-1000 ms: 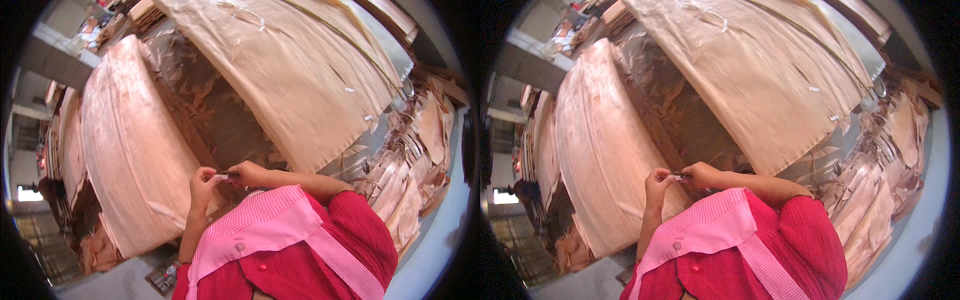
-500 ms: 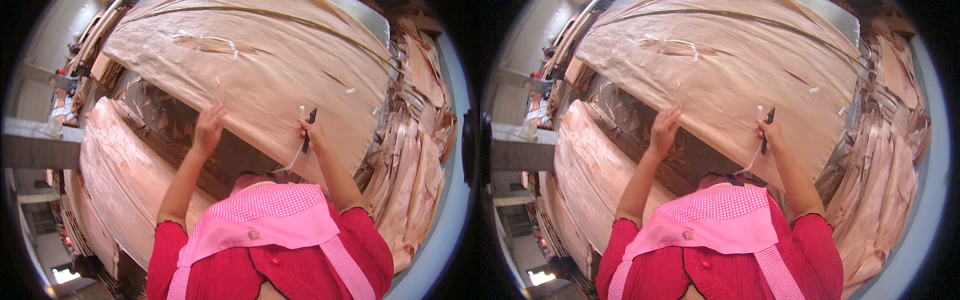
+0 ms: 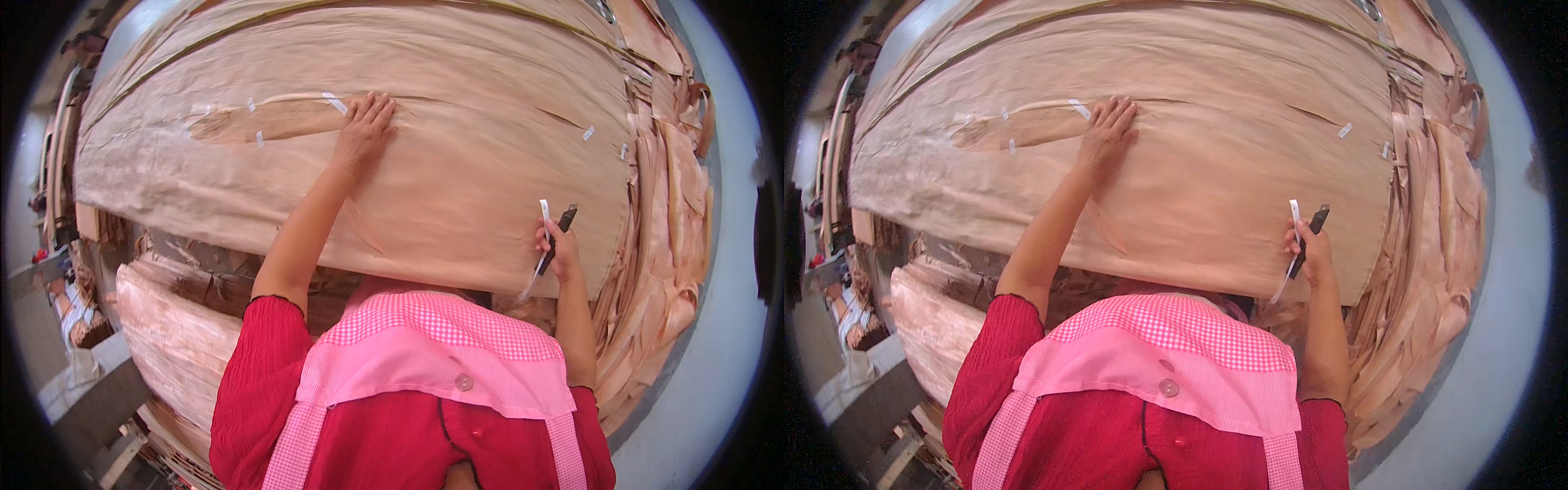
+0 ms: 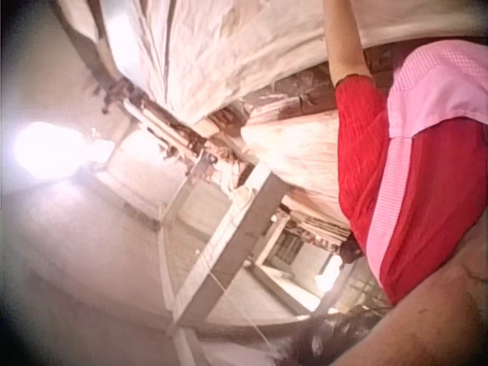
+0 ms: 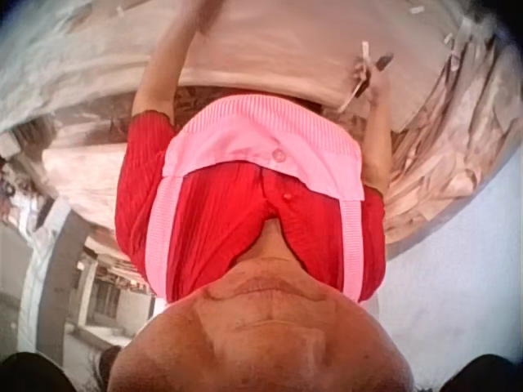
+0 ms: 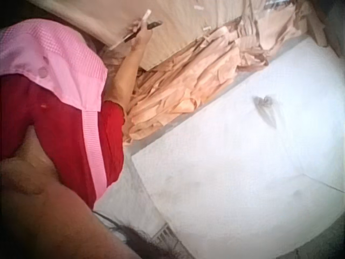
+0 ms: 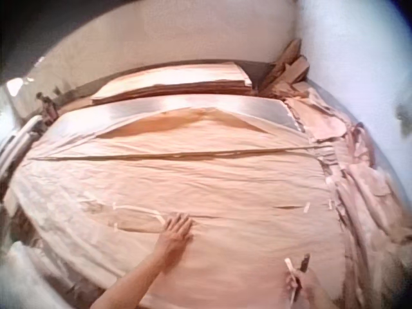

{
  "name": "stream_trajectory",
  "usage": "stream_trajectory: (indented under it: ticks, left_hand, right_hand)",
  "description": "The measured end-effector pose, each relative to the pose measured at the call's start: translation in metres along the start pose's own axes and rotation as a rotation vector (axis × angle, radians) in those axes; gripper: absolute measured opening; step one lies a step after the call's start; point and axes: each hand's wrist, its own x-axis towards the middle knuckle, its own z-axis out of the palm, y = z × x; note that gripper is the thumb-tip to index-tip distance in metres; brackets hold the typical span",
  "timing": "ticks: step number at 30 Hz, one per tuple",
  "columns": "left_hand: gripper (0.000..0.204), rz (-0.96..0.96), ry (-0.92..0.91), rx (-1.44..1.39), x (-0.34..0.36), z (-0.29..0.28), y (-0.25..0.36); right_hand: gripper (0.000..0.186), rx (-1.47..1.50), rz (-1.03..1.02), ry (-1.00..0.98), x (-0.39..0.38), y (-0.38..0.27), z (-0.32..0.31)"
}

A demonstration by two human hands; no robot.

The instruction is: The person uses a utility knife to cut out damaged areas from large sheets of wood veneer and applies small strips of tape to repair the wood.

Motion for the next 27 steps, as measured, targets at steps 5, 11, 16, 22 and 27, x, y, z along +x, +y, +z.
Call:
stream_trajectory:
  ticks: [5,11,16,22,27]
  left_hand:
    - [0.039,0.018,0.041,-0.081,0.001,-0.004,-0.003]
    - [0.038,0.014,0.041,-0.129,0.001,-0.005,-0.007]
    - [0.042,0.018,0.034,-0.134,0.0,0.001,-0.01]
    - [0.047,0.023,0.041,-0.185,0.001,0.004,-0.011]
    - [0.045,0.09,0.025,-0.203,0.003,0.009,-0.011]
  right_hand:
    - [0.021,-0.259,-0.007,0.023,-0.01,-0.015,0.07]
    - [0.018,-0.231,-0.058,-0.091,0.026,-0.04,0.209]
    - [0.017,-0.102,-0.039,-0.07,0.08,-0.046,0.271]
    - [0.017,-0.128,-0.011,-0.036,0.093,-0.035,0.27]
    - [0.019,-0.124,0.034,-0.037,0.097,-0.039,0.273]
